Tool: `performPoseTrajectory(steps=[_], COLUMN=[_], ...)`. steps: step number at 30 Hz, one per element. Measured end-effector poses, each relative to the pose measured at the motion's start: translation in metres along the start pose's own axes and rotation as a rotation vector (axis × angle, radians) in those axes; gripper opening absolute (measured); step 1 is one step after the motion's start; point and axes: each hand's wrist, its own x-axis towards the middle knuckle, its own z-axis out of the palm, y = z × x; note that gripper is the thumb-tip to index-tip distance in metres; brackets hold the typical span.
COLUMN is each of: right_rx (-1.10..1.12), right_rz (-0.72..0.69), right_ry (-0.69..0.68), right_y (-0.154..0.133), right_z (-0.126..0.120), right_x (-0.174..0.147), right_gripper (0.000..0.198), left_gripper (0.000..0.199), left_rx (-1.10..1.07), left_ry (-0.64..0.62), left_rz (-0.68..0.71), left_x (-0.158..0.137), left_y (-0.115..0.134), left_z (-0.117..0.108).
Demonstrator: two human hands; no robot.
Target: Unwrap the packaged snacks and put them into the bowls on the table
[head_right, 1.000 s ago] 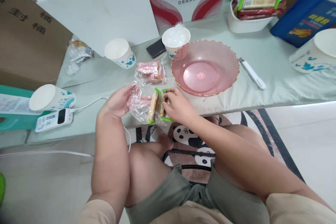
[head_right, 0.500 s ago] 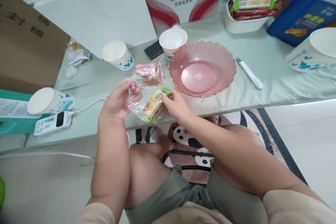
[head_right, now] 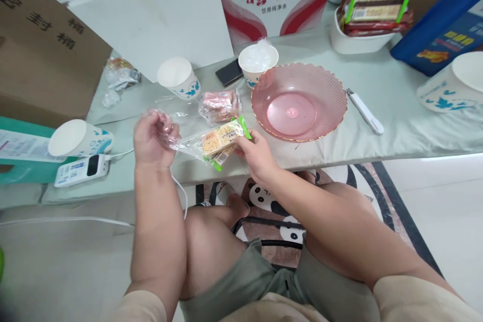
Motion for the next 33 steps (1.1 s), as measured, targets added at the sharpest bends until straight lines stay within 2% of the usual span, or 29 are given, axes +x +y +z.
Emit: performPoseTrajectory(steps=[3, 5, 7, 9, 12, 14, 20, 22, 25, 27, 29, 31, 33], right_rx=[0.101, 0.136, 0.147, 0.136, 0.095, 0.082, 0.189, 0.245, 0.295, 0.309, 0.323, 0.351, 0.397], right_rz=[-0.022, -0.085, -0.155, -0.213, -0.256, -0.251, -0.135, -0.1, -0.085, -0.089, -0.079, -0.038, 0.042], right_ry=[0.064, 0.095, 0.091, 0.054, 0.003, 0.009, 0.086, 0.106, 0.124, 0.128, 0.125, 0.127, 0.127], right_y=[-0.001, 0.002, 0.006, 0.012, 0.02, 0.022, 0.017, 0.014, 0.009, 0.007, 0.004, 0.004, 0.006], right_z=[0.006, 0.01, 0.015, 0.019, 0.023, 0.026, 0.031, 0.031, 0.031, 0.031, 0.03, 0.027, 0.023], right_x=[0.003, 0.005, 0.008, 0.011, 0.013, 0.012, 0.009, 0.01, 0.011, 0.011, 0.011, 0.01, 0.01], right_gripper=[0.034, 0.033, 0.033, 0.033, 0.034, 0.031, 0.028, 0.028, 0.028, 0.026, 0.025, 0.025, 0.022], left_gripper=[0.027, 0.043, 0.067, 0.082, 0.092, 0.093, 0.092, 0.098, 0.107, 0.109, 0.103, 0.086, 0.061], left_rx=[0.06, 0.135, 0.24, 0.307, 0.306, 0.283, 0.254, 0.248, 0.248, 0.238, 0.188, 0.075, -0.099], left_ry=[0.161, 0.218, 0.195, 0.117, 0.019, -0.014, -0.121, -0.183, -0.212, -0.171, -0.09, 0.013, 0.115], left_rz=[0.015, 0.028, 0.043, 0.063, 0.108, 0.114, 0.154, 0.084, -0.102, -0.165, -0.152, -0.098, -0.01], left_x=[0.001, -0.001, -0.006, -0.011, -0.014, -0.012, -0.008, -0.009, -0.013, -0.015, -0.015, -0.015, -0.014], left_y=[-0.005, -0.012, -0.024, -0.038, -0.055, -0.059, -0.045, -0.039, -0.028, -0.016, -0.003, 0.011, 0.024], left_z=[-0.002, -0.005, -0.005, -0.004, 0.0, 0.001, -0.013, -0.022, -0.036, -0.044, -0.048, -0.047, -0.042])
